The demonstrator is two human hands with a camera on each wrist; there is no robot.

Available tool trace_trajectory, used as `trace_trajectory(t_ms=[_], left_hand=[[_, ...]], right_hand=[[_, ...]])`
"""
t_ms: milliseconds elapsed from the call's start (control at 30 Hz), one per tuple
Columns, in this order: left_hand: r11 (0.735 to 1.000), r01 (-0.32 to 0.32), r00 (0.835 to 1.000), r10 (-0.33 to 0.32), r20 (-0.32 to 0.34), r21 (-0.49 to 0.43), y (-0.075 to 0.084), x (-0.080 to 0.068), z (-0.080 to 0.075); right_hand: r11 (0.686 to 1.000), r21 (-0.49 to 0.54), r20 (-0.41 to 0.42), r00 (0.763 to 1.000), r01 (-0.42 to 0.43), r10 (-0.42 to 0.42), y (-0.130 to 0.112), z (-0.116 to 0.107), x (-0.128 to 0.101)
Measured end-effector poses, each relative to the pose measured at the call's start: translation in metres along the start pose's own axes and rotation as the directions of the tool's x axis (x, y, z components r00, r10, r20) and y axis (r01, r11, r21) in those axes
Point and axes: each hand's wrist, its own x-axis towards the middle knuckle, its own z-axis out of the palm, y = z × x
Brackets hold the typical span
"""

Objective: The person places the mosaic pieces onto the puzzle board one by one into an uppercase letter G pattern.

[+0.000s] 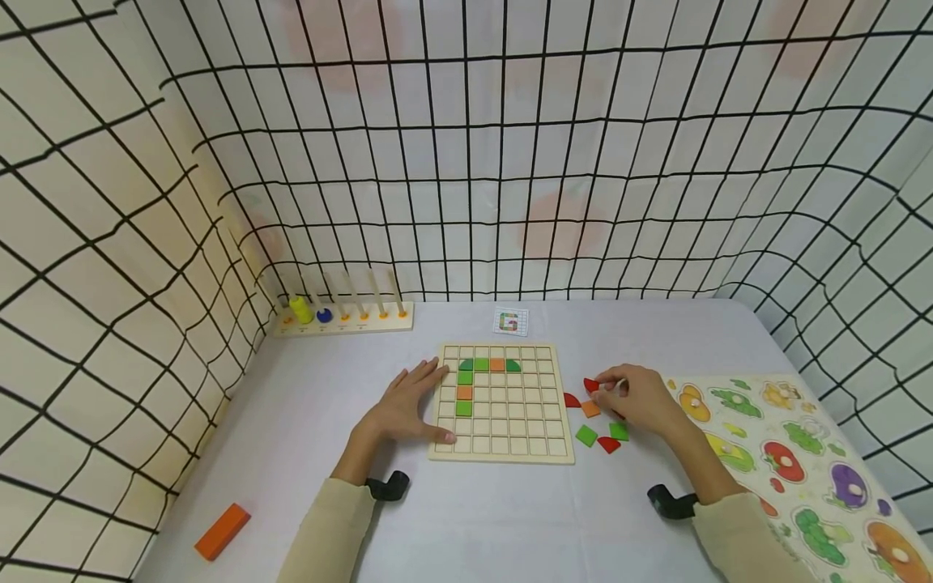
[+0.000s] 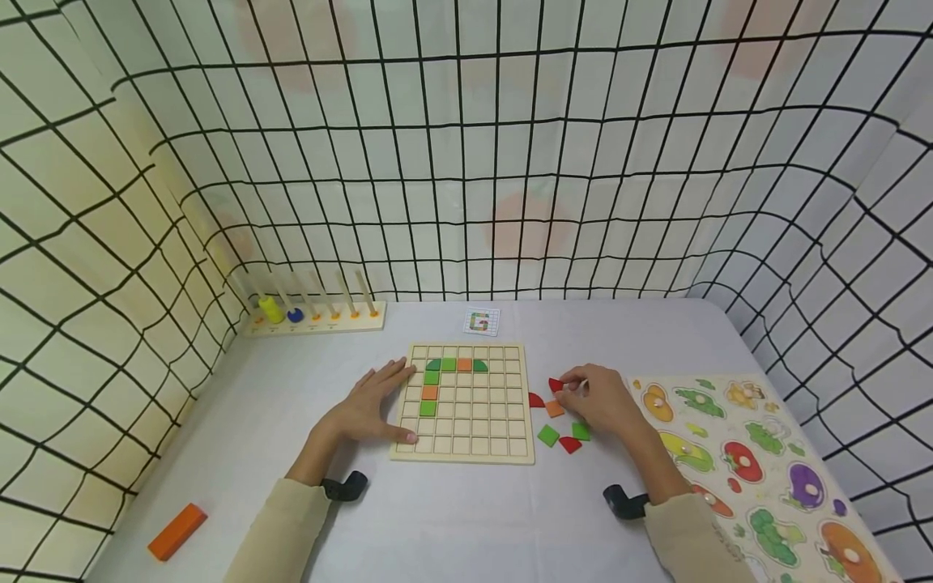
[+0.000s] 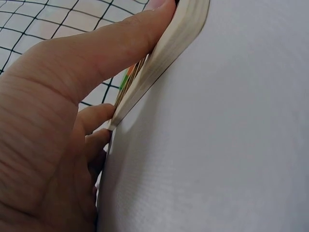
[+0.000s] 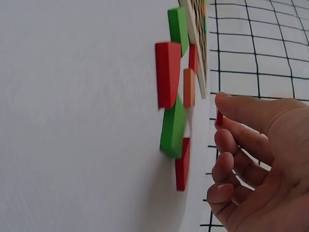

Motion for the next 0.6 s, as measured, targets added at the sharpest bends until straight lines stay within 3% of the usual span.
trace_trajectory(t_ms=[400,600], left_hand=[[1.000,0.006,1.000,-0.006,-0.021,-0.013,0.000,0.001,0.000],[1.000,0.004,1.000,-0.004,-0.024,-0.007,0.001,0.001,0.000]], right_hand=[[0.998,0.056,0.012,1.000,0.015,-0.016,-0.039,0.012,-0.002],[0.993,0.091,0.032,0.997,0.073,-0.076,-0.059,0.026,-0.001]])
